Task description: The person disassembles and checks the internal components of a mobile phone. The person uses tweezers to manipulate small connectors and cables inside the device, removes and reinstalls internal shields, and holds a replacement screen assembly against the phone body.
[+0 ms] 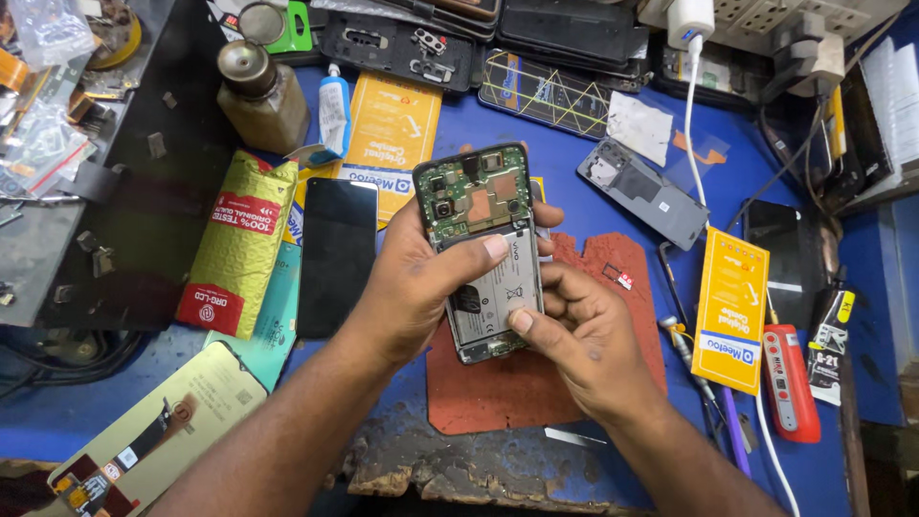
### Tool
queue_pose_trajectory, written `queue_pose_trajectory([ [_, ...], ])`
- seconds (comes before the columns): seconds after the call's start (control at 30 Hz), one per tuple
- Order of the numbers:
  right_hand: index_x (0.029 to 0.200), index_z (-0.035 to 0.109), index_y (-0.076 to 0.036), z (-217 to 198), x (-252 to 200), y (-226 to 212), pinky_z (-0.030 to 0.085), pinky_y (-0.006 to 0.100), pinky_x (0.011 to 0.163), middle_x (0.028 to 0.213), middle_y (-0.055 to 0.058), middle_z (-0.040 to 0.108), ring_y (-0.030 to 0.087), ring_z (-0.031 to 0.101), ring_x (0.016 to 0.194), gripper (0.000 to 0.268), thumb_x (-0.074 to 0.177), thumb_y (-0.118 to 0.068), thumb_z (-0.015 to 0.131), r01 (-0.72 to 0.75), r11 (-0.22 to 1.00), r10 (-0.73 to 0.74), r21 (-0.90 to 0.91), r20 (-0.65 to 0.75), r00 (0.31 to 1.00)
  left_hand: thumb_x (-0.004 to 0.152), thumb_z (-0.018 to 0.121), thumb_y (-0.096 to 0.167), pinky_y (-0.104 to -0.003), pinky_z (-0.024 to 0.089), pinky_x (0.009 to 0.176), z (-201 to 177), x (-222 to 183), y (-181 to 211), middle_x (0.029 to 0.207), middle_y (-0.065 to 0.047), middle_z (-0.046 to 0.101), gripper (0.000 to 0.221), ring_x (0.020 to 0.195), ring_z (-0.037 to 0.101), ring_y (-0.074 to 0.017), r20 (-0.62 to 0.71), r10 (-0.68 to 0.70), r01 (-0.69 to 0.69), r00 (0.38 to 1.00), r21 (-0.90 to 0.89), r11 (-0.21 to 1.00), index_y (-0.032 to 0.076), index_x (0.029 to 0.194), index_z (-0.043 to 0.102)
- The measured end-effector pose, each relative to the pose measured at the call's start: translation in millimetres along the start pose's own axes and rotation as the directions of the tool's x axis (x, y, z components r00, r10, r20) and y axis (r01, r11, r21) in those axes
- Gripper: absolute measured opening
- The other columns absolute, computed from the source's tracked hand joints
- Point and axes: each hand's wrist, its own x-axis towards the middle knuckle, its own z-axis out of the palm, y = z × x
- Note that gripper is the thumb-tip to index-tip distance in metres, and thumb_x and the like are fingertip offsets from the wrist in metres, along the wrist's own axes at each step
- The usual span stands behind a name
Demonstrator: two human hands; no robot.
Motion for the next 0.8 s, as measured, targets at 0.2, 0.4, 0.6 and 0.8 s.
queue_pose_trajectory([
  [0.2, 0.126, 0.059, 0.006, 0, 0, -3, 0.057, 0.033, 0.096, 0.114, 0.014, 0.073, 0.016, 0.070, 0.106, 0.029, 0.099, -0.002, 0.064, -0.025, 1.000, 0.025, -0.009, 0.020, 0.999, 0.095, 0.059, 0.001, -0.040, 0.059, 0.105, 3, -1, -3, 0.127, -0.021, 0.069, 0.058, 0.119, 0.069, -0.0242, -0.014, 0.054, -0.052, 0.998, 0.076, 0.996, 0.002, 0.151, 0.042],
  [0.4, 0.124, 0.060, 0.005, -2, 1, -2, 0.057, 0.032, 0.094, 0.114, 0.012, 0.073, 0.015, 0.070, 0.105, 0.028, 0.097, -0.001, 0.066, -0.038, 0.994, 0.039, -0.100, 0.009, 0.999, 0.095, 0.066, 0.000, -0.038, 0.063, 0.098, 4, 0, -9, 0.116, -0.017, 0.075, 0.045, 0.108, 0.074, -0.0222, -0.089, 0.051, -0.038, 0.995, 0.146, 0.989, -0.004, 0.139, 0.055],
  [0.6, 0.126, 0.060, 0.005, -1, 2, 1, 0.056, 0.030, 0.095, 0.115, 0.010, 0.073, 0.013, 0.069, 0.106, 0.030, 0.097, -0.002, 0.067, -0.003, 0.990, 0.005, -0.140, 0.017, 1.000, 0.093, 0.069, 0.003, -0.036, 0.066, 0.086, 8, 0, -8, 0.108, -0.015, 0.077, 0.036, 0.093, 0.077, -0.0201, -0.159, -0.009, 0.027, 0.987, 0.115, 0.993, -0.003, 0.128, 0.061],
  [0.8, 0.128, 0.059, 0.004, -2, -1, 6, 0.056, 0.028, 0.092, 0.113, 0.009, 0.073, 0.011, 0.069, 0.104, 0.032, 0.097, -0.002, 0.068, 0.023, 0.973, -0.024, -0.231, -0.003, 1.000, 0.091, 0.070, 0.003, -0.035, 0.066, 0.081, 11, 0, -1, 0.102, -0.015, 0.078, 0.029, 0.087, 0.076, -0.0194, -0.221, -0.085, 0.095, 0.971, 0.031, 0.995, -0.003, 0.120, 0.068],
])
